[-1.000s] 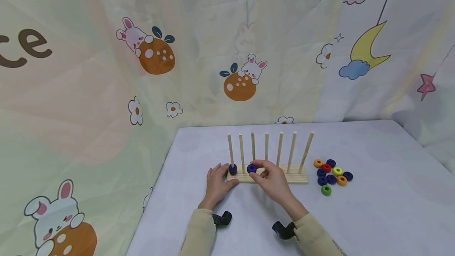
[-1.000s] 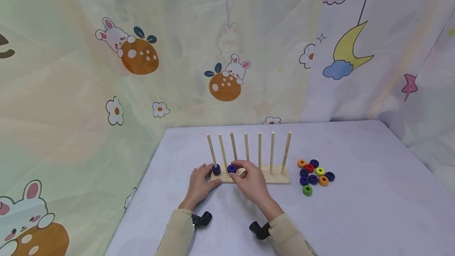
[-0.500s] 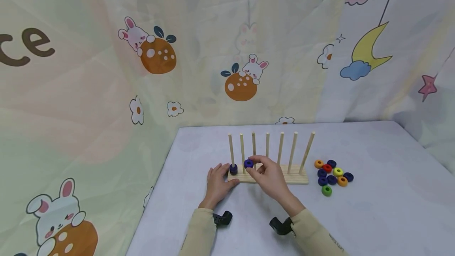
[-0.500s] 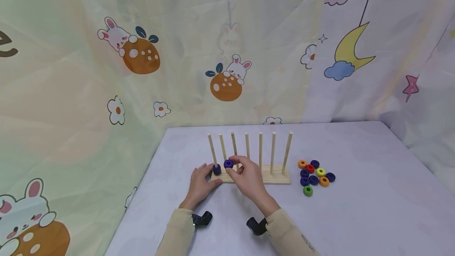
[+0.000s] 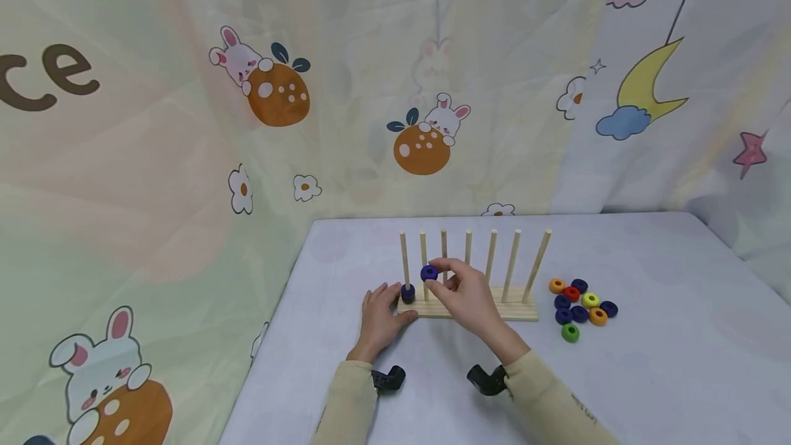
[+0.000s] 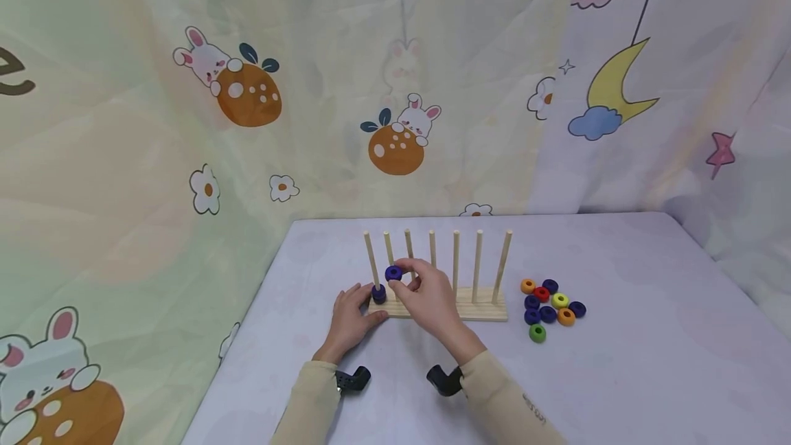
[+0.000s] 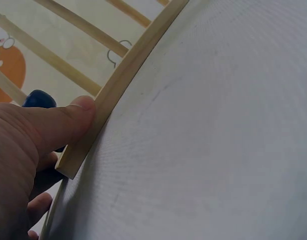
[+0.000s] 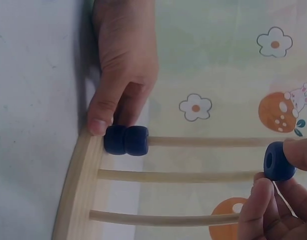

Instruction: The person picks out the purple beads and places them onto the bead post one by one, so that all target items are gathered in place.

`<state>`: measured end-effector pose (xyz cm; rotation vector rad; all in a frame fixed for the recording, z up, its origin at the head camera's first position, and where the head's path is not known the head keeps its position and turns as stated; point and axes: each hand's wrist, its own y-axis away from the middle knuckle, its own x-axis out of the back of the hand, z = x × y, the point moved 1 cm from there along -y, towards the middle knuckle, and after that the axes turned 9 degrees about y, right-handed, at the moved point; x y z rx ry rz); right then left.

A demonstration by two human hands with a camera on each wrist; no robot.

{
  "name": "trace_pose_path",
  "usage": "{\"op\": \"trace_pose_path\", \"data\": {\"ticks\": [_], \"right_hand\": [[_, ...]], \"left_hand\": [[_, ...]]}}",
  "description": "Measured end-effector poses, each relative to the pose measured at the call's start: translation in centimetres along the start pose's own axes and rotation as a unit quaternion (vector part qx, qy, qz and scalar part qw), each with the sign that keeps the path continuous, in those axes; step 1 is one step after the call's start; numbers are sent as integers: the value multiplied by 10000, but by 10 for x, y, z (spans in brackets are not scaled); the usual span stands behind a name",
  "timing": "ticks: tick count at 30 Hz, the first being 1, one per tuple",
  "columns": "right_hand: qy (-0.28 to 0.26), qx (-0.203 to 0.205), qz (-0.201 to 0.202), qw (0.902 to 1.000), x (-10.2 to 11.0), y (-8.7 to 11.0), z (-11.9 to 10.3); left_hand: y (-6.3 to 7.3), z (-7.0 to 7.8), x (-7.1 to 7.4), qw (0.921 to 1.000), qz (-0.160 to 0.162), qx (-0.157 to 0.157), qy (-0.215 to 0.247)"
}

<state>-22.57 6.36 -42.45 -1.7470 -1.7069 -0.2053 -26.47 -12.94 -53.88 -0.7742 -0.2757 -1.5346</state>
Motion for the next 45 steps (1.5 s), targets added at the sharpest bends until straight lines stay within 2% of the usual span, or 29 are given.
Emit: {"op": "trace_pose_path", "data": {"ticks": [13,22,29,34,41,45], "right_hand": [[-135,405,130,9990,2,-9,-12],[-77,493,151,9986,4,-13,-21],[121,978,280,9947,7,-21,-31],[198,973,259,9947,7,-27,-39],[242,981,368,9942,7,-32,-46],[287,1163,438,9918,7,-35,-46]], "left_hand": [[-1,-3,-1,10000,-26,10,22],[-1,-4,-1,9999,23,-95,-57],[-2,-4,-3,9998,-45,113,-145],[-2,-2,-3,9995,-95,206,-222],[-3,-2,-3,9998,-42,127,-170],[-3,-4,-4,9995,-68,195,-221]]}}
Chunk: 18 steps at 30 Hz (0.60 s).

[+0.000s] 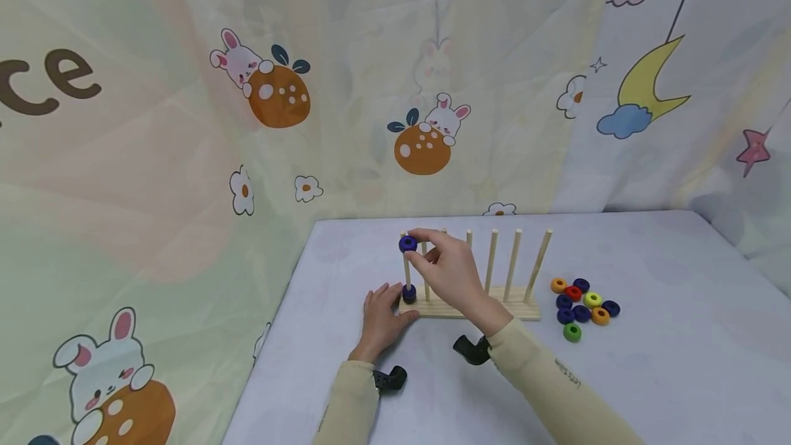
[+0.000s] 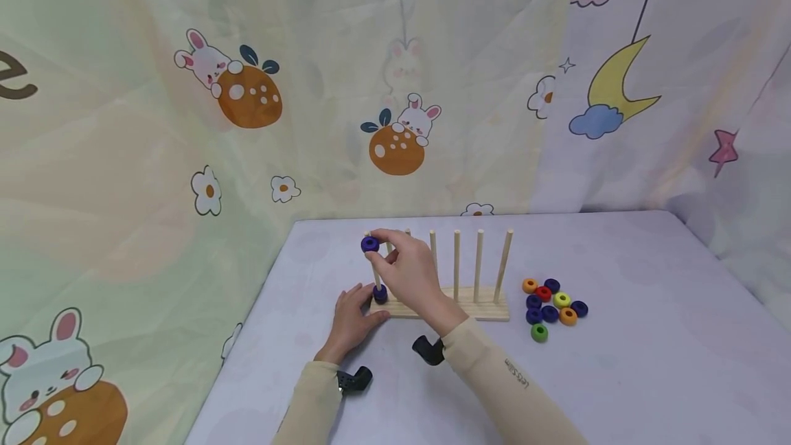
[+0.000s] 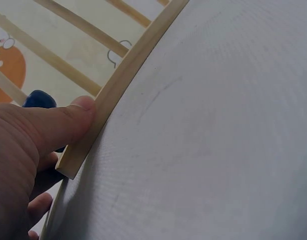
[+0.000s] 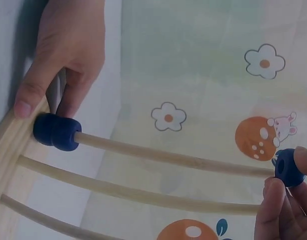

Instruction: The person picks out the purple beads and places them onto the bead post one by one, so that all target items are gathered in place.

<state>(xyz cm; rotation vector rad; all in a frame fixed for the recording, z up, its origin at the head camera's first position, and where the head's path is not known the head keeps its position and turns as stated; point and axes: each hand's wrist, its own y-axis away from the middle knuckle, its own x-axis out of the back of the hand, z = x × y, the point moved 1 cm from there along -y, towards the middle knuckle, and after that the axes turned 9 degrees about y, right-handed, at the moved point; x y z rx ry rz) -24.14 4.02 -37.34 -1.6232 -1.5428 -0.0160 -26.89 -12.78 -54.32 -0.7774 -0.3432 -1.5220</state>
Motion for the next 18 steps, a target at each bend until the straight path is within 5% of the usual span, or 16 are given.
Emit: {"op": "trace_pose_path", "data": {"ticks": [18], "right_hand": [[74,454,236,9987,2,-16,0]], "left_hand": [[2,2,1,9998,94,-160,-16]]}}
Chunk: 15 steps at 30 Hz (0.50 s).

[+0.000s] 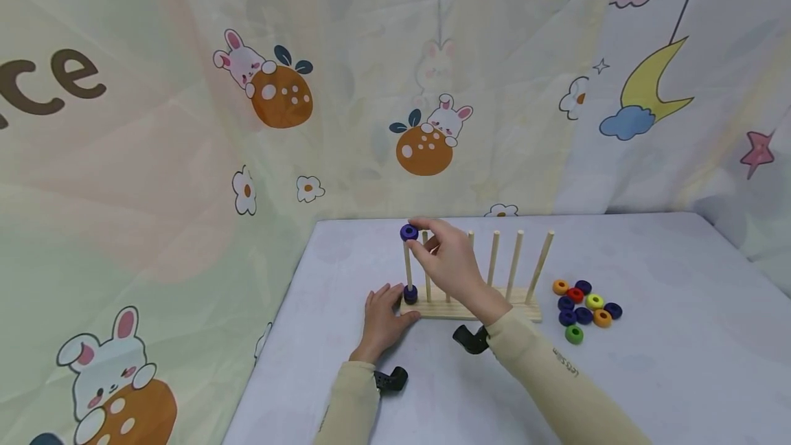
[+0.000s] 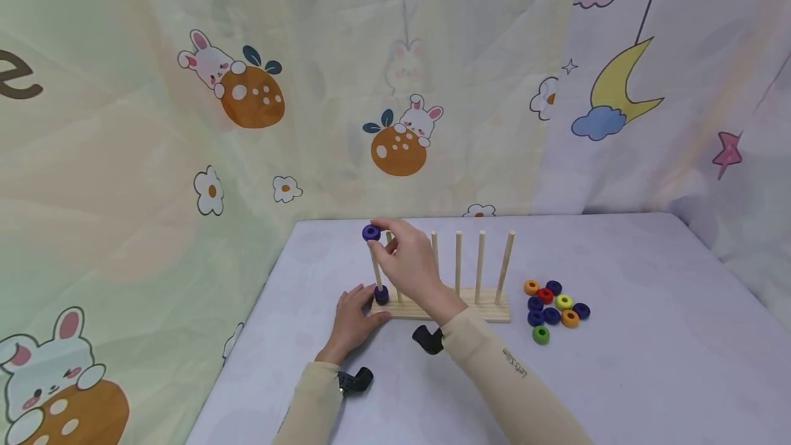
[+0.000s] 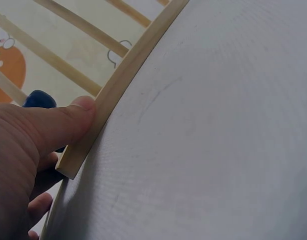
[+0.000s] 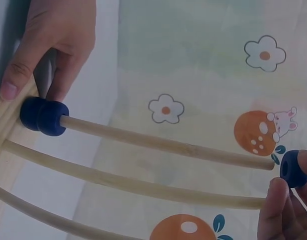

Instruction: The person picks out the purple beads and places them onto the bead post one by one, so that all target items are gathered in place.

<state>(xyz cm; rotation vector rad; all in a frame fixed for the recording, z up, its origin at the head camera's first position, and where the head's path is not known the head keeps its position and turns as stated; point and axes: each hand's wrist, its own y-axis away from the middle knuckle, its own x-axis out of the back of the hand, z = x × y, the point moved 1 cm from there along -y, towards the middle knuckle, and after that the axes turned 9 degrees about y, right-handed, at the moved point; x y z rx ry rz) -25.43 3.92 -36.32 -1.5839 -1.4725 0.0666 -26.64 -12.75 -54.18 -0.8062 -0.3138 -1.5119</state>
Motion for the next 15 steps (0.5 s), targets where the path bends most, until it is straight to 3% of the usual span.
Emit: {"op": "trace_pose_path", "data": {"ticks": [15], "right_hand": [[113,-204,-111,9997,-4,-8,4]], "left_hand": [[0,0,0,9999,-50,100,42]]}}
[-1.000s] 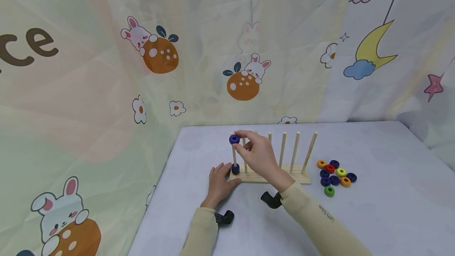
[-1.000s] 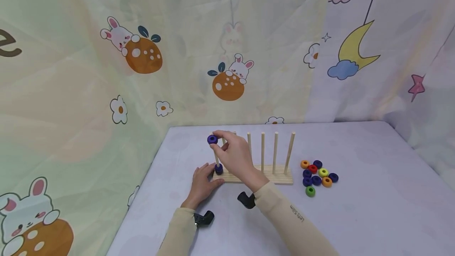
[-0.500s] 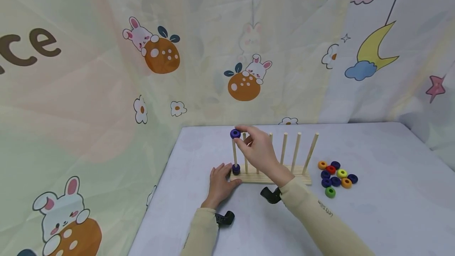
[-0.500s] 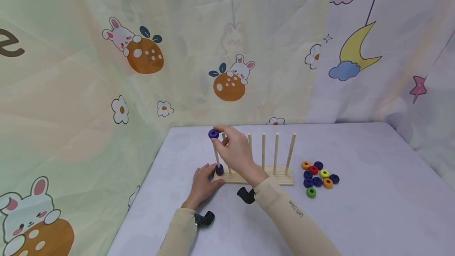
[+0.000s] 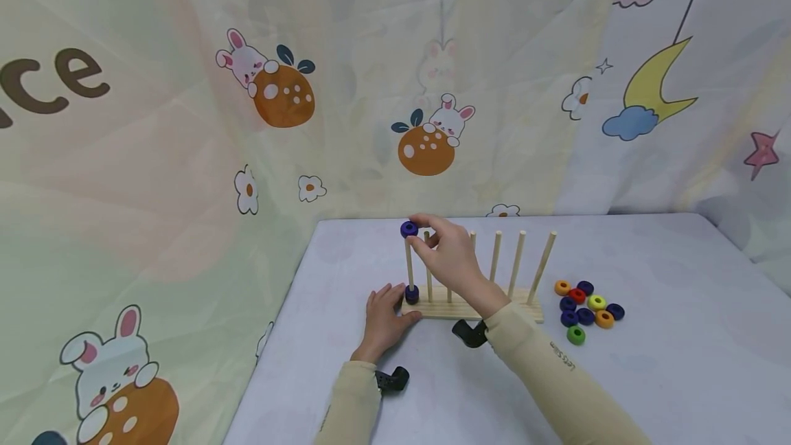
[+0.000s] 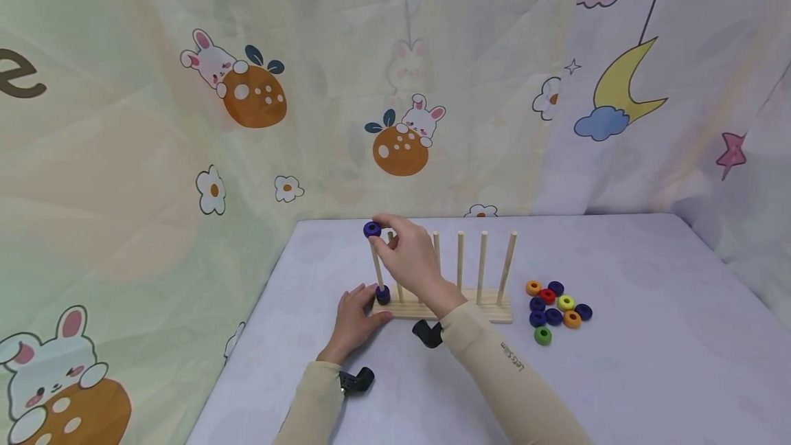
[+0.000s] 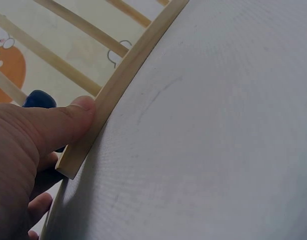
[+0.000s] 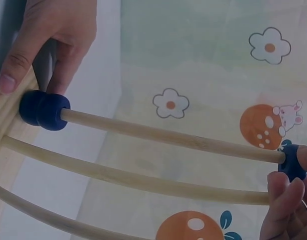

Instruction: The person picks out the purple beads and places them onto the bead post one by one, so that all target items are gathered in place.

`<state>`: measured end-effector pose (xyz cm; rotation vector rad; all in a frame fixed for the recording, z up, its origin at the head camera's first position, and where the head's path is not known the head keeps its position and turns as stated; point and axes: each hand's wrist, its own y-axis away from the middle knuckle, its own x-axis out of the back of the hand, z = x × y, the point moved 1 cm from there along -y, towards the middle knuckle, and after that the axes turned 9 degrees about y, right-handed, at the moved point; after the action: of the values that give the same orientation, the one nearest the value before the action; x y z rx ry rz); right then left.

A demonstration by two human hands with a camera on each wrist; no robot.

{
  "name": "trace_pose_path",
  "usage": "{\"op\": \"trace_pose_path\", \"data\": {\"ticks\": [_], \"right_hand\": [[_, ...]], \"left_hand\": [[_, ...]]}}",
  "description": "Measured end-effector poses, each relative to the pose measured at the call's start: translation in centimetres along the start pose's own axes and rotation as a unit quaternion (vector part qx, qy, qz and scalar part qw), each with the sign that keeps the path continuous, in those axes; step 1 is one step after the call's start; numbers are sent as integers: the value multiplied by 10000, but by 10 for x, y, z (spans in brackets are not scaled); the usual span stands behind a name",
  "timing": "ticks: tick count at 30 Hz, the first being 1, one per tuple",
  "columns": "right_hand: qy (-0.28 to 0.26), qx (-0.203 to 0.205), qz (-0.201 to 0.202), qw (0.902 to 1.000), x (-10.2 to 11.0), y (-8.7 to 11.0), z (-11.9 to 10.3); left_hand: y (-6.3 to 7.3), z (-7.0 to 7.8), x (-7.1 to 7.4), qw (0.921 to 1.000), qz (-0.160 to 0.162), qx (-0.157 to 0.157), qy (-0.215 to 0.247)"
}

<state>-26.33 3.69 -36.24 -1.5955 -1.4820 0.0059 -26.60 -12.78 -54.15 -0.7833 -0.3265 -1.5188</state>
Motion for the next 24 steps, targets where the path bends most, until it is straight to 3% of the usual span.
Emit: {"op": "trace_pose_path", "data": {"ticks": [14,24], "right_hand": [[119,-171,-83,9997,-6,0,3],[218,-277,-120,9993,-11,2,6]], "left_hand": [[1,2,1,9999,75,-149,11],[0,1,1,10000,-25,56,-68]]}}
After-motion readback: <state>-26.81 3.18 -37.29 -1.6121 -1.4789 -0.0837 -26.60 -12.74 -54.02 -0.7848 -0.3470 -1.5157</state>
